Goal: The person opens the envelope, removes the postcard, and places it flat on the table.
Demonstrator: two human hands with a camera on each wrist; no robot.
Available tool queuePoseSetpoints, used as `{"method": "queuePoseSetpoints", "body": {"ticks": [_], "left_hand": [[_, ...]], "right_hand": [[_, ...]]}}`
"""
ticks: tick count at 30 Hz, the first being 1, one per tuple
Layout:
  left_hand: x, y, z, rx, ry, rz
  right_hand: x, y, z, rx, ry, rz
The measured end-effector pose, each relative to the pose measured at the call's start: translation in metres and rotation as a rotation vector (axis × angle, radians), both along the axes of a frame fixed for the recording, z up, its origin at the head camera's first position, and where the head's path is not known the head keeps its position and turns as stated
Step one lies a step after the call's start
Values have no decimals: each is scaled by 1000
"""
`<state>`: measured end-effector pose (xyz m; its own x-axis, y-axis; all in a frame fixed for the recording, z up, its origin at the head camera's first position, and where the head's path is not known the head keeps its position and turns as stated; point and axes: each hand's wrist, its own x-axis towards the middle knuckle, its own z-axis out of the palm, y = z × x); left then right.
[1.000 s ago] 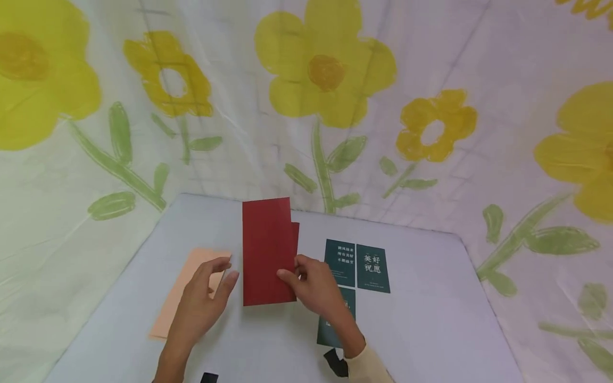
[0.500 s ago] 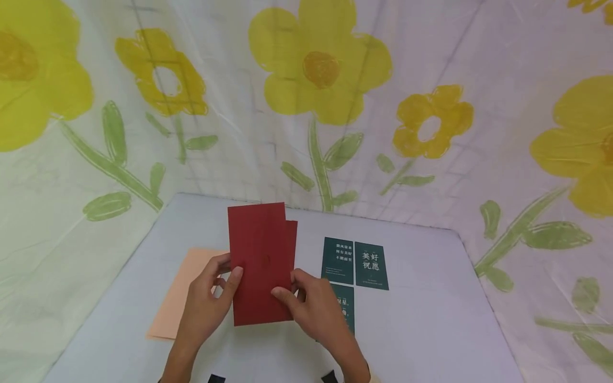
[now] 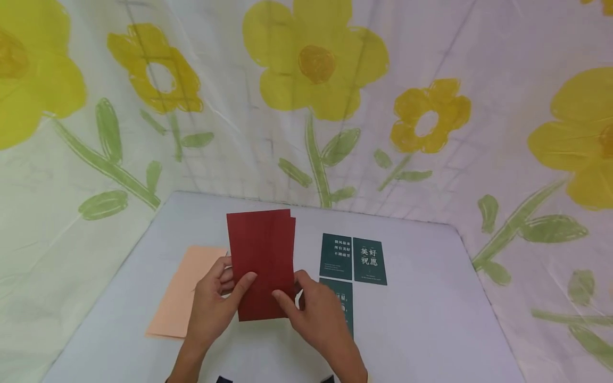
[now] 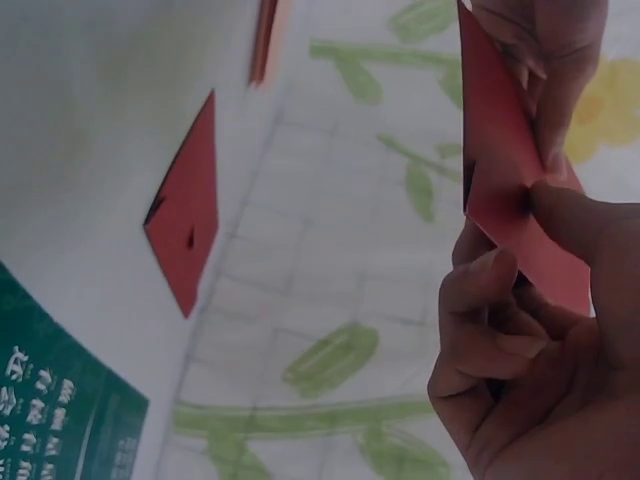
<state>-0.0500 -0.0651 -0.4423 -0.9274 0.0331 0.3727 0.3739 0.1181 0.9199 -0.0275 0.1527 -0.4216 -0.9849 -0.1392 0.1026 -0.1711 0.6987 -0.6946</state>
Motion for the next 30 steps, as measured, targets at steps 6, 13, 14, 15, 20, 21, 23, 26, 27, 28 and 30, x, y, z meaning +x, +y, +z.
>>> {"method": "queuePoseSetpoints", "body": {"ticks": [6,13,14,15,20,21,23,26,27,28,30], "left_hand": [[3,9,-1,-28,61,28],[7,17,1,-74,127,25],[8,18,2,-81,133,21],[8,18,2,-86,133,20],[8,17,2,-96,125,8],[8,17,2,-96,121,5],[7,17,2,-89,120,-5],[7,16,2,-76,129,-22],[8,16,2,-73,131,-29],[8,16,2,-70,135,-34],[8,15,2,-67,135,-37]], "right_hand": [[1,-3,-1,41,83,-48],[1,-3,-2,84,160,-74],[1,-2,-2,89,166,-73],[1,-2,-2,92,171,-73],[0,-1,-1,92,171,-59],[0,-1,-1,89,166,-57],[1,0,0,80,152,-47],[1,2,1,53,124,-24],[1,3,1,36,112,-13],[2,4,2,18,99,1],[2,7,2,-16,70,29]]}}
